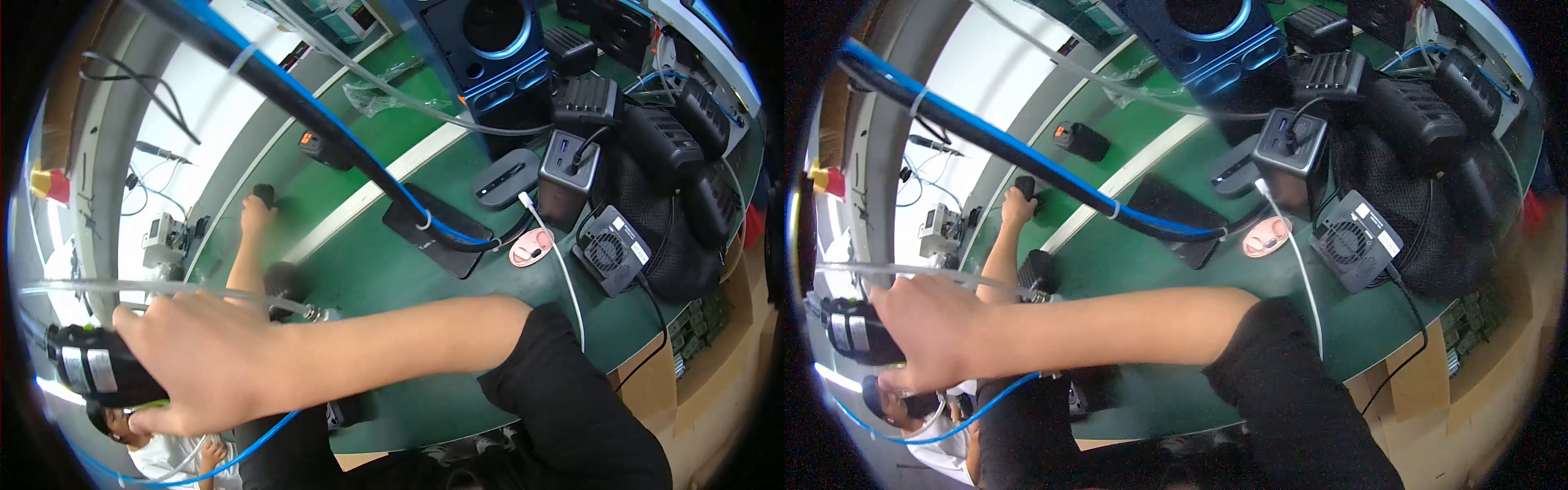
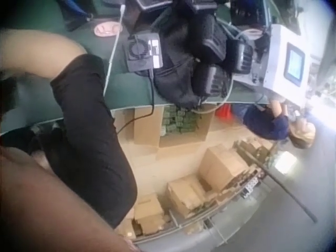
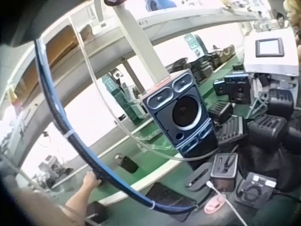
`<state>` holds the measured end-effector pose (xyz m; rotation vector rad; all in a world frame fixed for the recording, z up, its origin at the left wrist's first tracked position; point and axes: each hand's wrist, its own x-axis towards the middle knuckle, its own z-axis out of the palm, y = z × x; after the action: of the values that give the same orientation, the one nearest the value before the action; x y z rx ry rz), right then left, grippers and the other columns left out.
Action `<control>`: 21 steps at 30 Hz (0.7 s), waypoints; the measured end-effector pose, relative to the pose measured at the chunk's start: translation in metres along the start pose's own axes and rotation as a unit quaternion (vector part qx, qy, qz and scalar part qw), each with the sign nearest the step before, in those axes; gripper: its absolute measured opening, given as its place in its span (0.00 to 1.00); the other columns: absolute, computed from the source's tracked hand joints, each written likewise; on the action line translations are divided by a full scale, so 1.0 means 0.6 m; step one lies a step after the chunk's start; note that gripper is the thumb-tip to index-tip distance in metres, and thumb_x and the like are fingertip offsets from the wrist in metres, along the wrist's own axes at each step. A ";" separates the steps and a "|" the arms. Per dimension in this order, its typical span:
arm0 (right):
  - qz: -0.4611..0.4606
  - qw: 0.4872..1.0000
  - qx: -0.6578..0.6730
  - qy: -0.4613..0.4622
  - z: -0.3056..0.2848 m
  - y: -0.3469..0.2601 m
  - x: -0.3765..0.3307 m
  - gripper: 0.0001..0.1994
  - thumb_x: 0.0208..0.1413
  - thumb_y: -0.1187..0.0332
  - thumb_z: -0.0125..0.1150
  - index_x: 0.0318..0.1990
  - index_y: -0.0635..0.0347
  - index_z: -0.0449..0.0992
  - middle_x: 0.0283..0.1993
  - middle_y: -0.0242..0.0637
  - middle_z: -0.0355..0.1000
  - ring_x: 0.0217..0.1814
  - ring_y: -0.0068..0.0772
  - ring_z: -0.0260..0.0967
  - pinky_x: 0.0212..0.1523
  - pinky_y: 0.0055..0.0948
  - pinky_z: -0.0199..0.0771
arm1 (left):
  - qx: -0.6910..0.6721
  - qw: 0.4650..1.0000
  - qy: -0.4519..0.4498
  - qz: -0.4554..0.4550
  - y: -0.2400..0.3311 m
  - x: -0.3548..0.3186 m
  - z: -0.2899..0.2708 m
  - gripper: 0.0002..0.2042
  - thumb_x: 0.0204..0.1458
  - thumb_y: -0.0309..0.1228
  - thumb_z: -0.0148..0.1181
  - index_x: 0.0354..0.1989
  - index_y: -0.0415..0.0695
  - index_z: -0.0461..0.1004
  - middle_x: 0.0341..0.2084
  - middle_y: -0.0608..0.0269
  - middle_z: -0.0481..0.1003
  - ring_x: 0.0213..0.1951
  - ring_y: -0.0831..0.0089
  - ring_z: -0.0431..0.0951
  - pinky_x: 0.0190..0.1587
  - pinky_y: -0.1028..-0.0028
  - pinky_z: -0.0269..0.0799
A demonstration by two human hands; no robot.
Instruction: Assembling electronic housings using a pneumatic screwdriver on an assembly line.
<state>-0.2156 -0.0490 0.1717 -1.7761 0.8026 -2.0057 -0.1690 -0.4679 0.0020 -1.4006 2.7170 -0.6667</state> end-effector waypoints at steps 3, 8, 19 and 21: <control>0.036 0.998 -0.034 -0.050 -0.004 -0.015 0.006 0.28 0.43 0.57 0.72 0.40 0.74 0.69 0.30 0.59 0.75 0.35 0.63 0.76 0.41 0.49 0.78 | -0.092 0.995 0.008 0.041 -0.030 -0.078 -0.078 0.42 0.46 0.37 0.66 0.67 0.28 0.53 0.56 0.38 0.69 0.54 0.48 0.74 0.54 0.59 0.72; -0.041 0.996 -0.069 0.038 -0.023 0.020 0.008 0.23 0.41 0.63 0.72 0.41 0.69 0.72 0.33 0.51 0.77 0.34 0.46 0.79 0.40 0.37 0.78 | -0.179 0.971 0.125 0.097 -0.030 -0.316 -0.257 0.35 0.43 0.41 0.67 0.58 0.33 0.63 0.50 0.40 0.74 0.49 0.51 0.77 0.52 0.59 0.72; 0.064 0.995 -0.067 -0.042 -0.053 -0.022 0.047 0.11 0.53 0.67 0.66 0.38 0.64 0.75 0.28 0.32 0.74 0.28 0.22 0.72 0.32 0.21 0.73 | -0.718 0.610 -0.265 0.204 0.090 -0.729 -0.287 0.31 0.55 0.36 0.60 0.65 0.34 0.60 0.52 0.43 0.74 0.55 0.61 0.74 0.59 0.66 0.67; 0.079 0.996 -0.029 -0.029 -0.040 -0.021 0.041 0.11 0.53 0.66 0.65 0.38 0.64 0.74 0.28 0.33 0.74 0.28 0.23 0.72 0.33 0.22 0.73 | -0.704 0.625 -0.272 0.200 0.110 -0.739 -0.259 0.33 0.57 0.39 0.59 0.67 0.33 0.59 0.56 0.45 0.71 0.58 0.63 0.71 0.62 0.68 0.63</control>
<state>-0.2417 -0.0493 0.1972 -1.7343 0.9600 -1.8390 0.0139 -0.0317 0.0387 -0.5403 2.5038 1.9293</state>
